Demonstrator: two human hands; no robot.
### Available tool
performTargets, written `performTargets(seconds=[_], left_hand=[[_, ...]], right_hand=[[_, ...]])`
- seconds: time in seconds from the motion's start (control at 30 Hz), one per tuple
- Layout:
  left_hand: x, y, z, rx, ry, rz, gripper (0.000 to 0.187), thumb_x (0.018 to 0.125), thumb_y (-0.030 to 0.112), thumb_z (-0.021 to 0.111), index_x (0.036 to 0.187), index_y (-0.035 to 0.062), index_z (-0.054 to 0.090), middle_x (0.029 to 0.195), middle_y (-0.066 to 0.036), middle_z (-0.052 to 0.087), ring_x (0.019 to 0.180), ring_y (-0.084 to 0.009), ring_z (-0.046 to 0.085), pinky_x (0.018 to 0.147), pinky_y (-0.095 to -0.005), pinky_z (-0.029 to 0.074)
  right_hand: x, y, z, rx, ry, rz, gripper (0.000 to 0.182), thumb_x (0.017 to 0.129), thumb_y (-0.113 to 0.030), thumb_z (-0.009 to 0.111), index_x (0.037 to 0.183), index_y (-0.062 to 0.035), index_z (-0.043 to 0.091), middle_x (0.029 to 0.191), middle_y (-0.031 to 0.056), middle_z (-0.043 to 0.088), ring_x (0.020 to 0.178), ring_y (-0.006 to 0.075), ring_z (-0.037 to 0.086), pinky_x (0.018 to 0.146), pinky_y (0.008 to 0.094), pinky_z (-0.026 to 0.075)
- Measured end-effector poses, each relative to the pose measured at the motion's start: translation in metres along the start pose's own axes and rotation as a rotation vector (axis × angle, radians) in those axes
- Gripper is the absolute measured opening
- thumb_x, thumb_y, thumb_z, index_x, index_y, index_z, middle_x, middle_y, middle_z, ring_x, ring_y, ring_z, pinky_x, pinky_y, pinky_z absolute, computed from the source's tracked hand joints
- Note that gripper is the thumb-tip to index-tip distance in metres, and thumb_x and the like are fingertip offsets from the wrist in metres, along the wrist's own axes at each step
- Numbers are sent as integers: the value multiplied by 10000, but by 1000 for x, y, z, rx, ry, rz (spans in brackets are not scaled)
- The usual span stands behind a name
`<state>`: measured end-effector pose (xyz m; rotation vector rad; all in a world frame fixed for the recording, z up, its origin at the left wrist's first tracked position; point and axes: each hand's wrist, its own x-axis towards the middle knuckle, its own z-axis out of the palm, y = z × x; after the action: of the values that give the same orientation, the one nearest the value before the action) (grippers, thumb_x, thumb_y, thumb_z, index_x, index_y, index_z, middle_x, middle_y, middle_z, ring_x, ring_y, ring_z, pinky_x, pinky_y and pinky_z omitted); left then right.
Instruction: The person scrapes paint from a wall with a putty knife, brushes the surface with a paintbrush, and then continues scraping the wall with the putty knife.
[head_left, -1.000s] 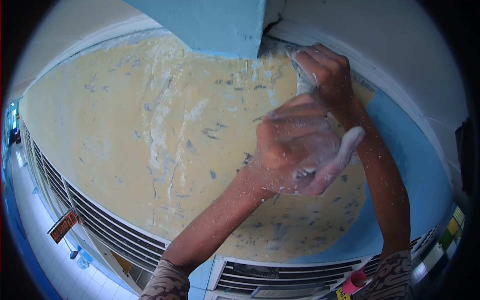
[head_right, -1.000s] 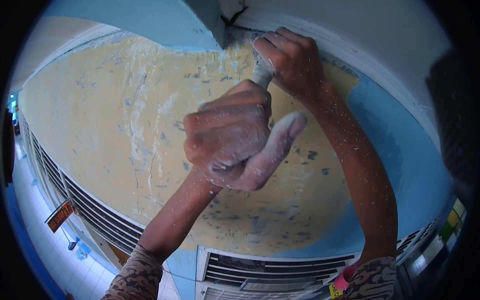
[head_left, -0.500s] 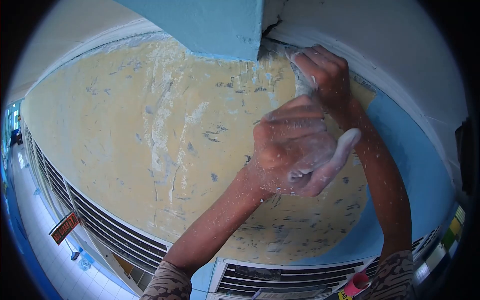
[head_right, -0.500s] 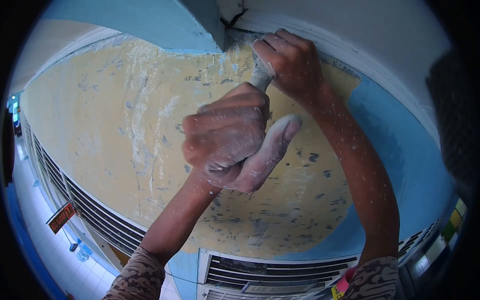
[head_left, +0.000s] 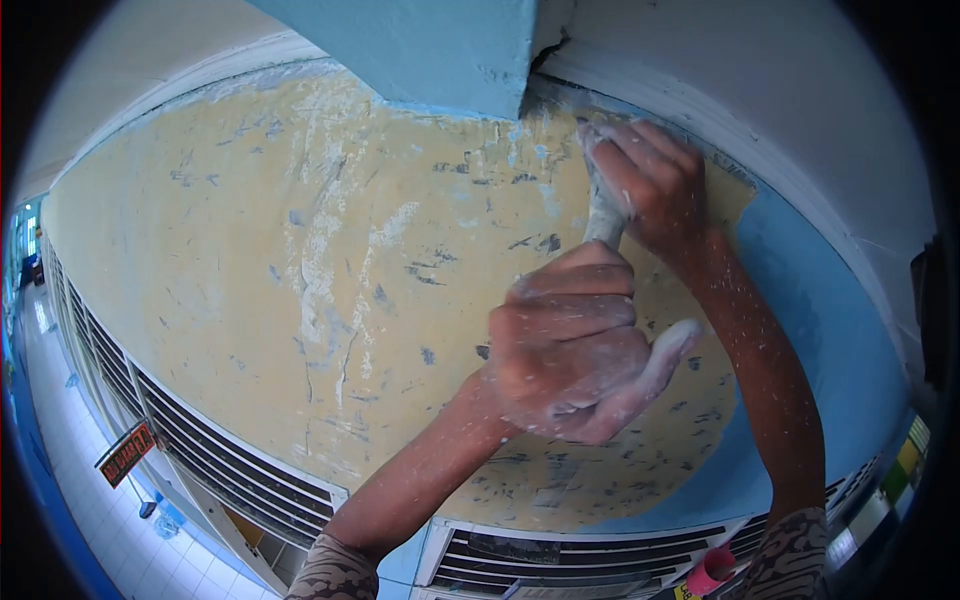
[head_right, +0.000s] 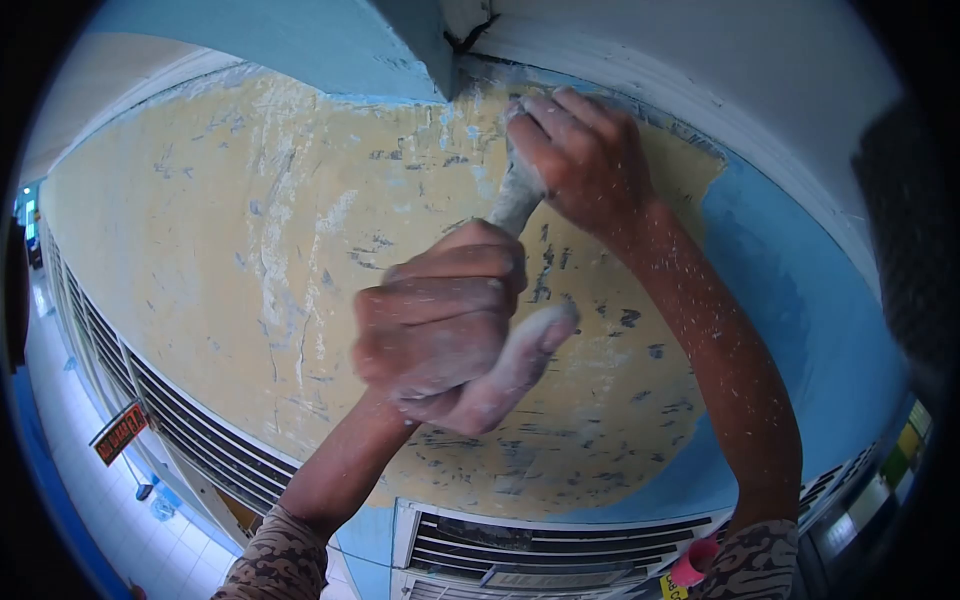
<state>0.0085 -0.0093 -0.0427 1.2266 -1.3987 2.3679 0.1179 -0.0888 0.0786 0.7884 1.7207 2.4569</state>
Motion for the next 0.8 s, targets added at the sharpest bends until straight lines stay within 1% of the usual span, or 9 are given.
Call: performTargets(seconds=[0.03, 0.17, 0.2, 0.3, 0.47, 0.57, 0.63, 0.67, 0.8], left_hand=[[0, 2, 3, -62, 21, -96, 248, 786, -111, 714, 615, 33, 606, 524, -35, 527, 442, -159, 501, 453, -305, 456], [22, -10, 15, 48, 77, 50, 222, 764, -70, 725, 605, 46, 620, 511, -18, 518, 462, -167, 527, 487, -304, 467], [11, -3, 17, 8, 52, -31, 233, 725, -56, 726, 581, 100, 631, 543, -2, 548, 524, -141, 538, 550, -287, 449], [0, 15, 22, -154, 17, -183, 253, 743, -51, 758, 557, 48, 617, 510, -22, 514, 489, -166, 534, 514, -310, 456], [14, 14, 35, -79, 10, -128, 329, 736, -28, 766, 503, 77, 559, 505, -49, 505, 495, -175, 525, 524, -304, 455], [-3, 22, 39, -132, -4, -196, 355, 744, -39, 750, 490, 85, 535, 510, -51, 505, 493, -175, 510, 508, -307, 443], [0, 5, 40, -113, -73, -129, 130, 685, -32, 717, 624, 80, 689, 568, -1, 560, 552, -147, 538, 589, -324, 462], [3, 3, 45, -61, -6, -137, 162, 704, -53, 706, 627, 89, 690, 554, 3, 554, 558, -138, 548, 580, -316, 455], [6, 17, 45, -42, -60, -193, 193, 717, -70, 683, 637, 105, 702, 552, 14, 546, 570, -142, 553, 592, -304, 455]], right_hand=[[3, 5, 0, 2, -2, -6, 211, 718, -21, 669, 927, -41, 682, 847, 78, 702, 787, 260, 674, 638, 374, 558], [2, 18, -5, 82, -91, 110, 139, 756, -30, 692, 895, -30, 698, 884, 91, 721, 803, 251, 692, 635, 355, 571], [-1, 16, -8, 108, -71, 113, 134, 756, -34, 699, 889, -27, 698, 882, 92, 719, 799, 252, 691, 630, 355, 567], [-17, 12, -17, -28, 30, 20, 145, 765, -48, 708, 908, -24, 706, 864, 91, 712, 783, 250, 685, 632, 356, 561], [-23, 22, -28, 63, -144, 139, 142, 793, -55, 716, 932, -26, 722, 876, 93, 722, 779, 225, 692, 653, 342, 574], [-31, 21, -26, 39, -10, 25, 155, 778, -55, 700, 930, -25, 709, 860, 93, 713, 761, 242, 683, 629, 356, 560], [-22, 35, -21, 5, 5, 4, 156, 780, -63, 692, 932, -28, 704, 853, 95, 709, 750, 245, 677, 618, 359, 553], [-20, 40, -21, 86, -28, 49, 166, 776, -65, 685, 936, -27, 707, 857, 99, 711, 748, 253, 678, 625, 357, 553], [-27, 34, -32, 38, -62, 26, 167, 773, -63, 681, 933, -26, 710, 862, 108, 711, 750, 259, 679, 633, 360, 553]])
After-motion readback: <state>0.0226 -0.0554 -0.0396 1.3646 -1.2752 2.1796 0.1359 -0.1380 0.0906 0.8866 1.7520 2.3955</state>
